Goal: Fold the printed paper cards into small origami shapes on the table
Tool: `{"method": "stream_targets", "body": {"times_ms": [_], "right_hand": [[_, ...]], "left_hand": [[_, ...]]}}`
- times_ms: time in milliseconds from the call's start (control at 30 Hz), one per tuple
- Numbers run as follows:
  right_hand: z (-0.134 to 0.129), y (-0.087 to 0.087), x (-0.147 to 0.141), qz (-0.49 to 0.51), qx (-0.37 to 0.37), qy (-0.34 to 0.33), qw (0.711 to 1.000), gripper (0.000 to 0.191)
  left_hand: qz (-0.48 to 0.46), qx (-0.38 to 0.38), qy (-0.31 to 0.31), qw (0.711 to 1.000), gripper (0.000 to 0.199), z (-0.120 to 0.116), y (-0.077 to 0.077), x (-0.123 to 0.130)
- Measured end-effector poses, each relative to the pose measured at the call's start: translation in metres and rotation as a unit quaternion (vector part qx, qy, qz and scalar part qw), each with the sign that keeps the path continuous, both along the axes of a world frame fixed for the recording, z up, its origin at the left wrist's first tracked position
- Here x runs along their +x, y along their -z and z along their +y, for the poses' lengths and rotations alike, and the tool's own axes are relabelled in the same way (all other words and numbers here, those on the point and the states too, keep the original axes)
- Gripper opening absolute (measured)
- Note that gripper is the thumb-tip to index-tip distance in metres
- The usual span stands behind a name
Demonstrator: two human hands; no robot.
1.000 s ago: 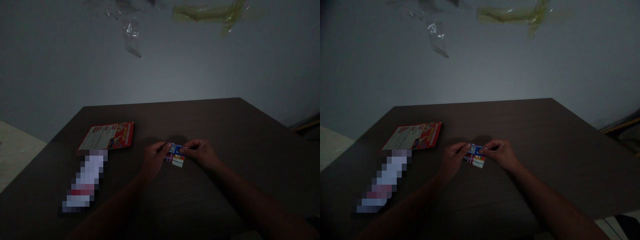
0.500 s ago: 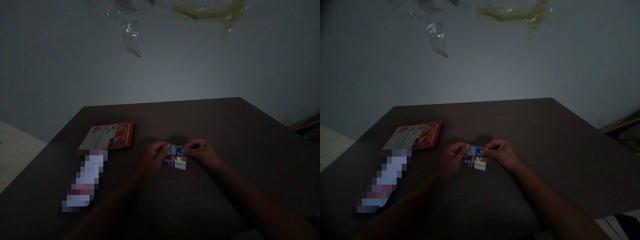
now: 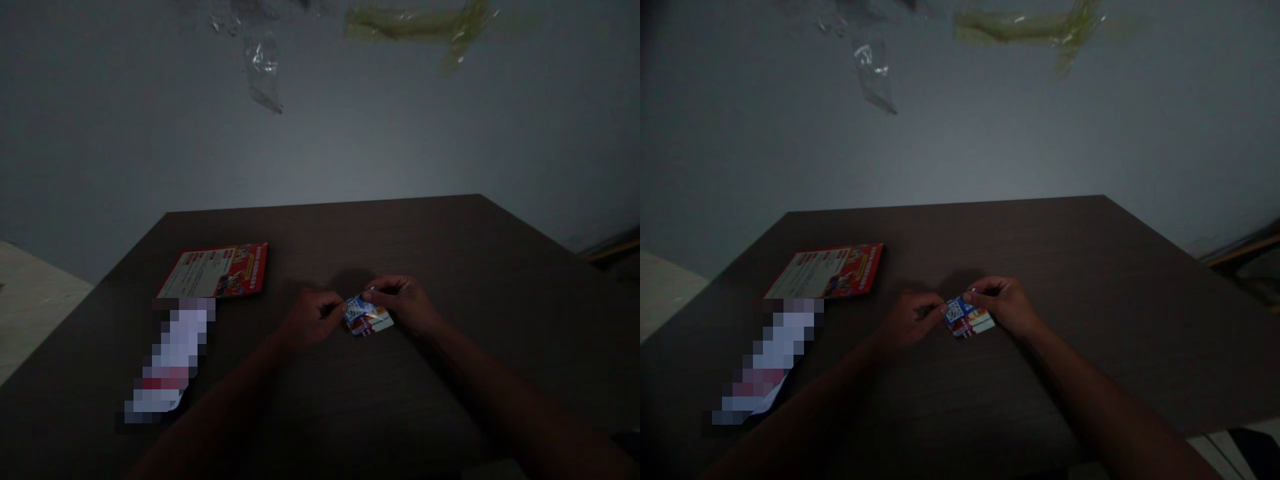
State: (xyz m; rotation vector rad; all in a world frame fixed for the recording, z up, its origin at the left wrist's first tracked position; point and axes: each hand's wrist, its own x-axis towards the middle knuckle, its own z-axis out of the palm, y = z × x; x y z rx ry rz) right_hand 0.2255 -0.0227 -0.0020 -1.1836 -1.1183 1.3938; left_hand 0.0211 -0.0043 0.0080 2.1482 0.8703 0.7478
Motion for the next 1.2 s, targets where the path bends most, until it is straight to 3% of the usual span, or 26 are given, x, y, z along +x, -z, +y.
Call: {"method": "stream_targets", "body": {"times_ms": [200, 367, 700, 1200], "right_hand": [[-0.002, -0.004, -0.003, -0.052, -0.01, -0.079, 0.995, 0.026], [-0.004, -0.009, -0.004, -0.06, 0.008, -0.122, 0.991, 0.022], [-0.003, -0.009, -0.001, -0.022, -0.018, -0.111, 0.993, 0.023], [0.004, -0.004, 0.016, 0.015, -0.009, -0.042, 0.999, 0.02]], "left_hand": [[-0.001, 0.029, 0.031, 0.999, 0.027, -0.001, 0.003, 0.002], [-0.005, 0.005, 0.042, 0.999, 0.028, -0.003, 0.003, 0.006], [-0.042, -0.055, 0.034, 0.997, 0.029, -0.005, -0.001, 0.01], [-0.074, -0.093, -0.019, 0.993, 0.027, -0.004, -0.003, 0.004]]}}
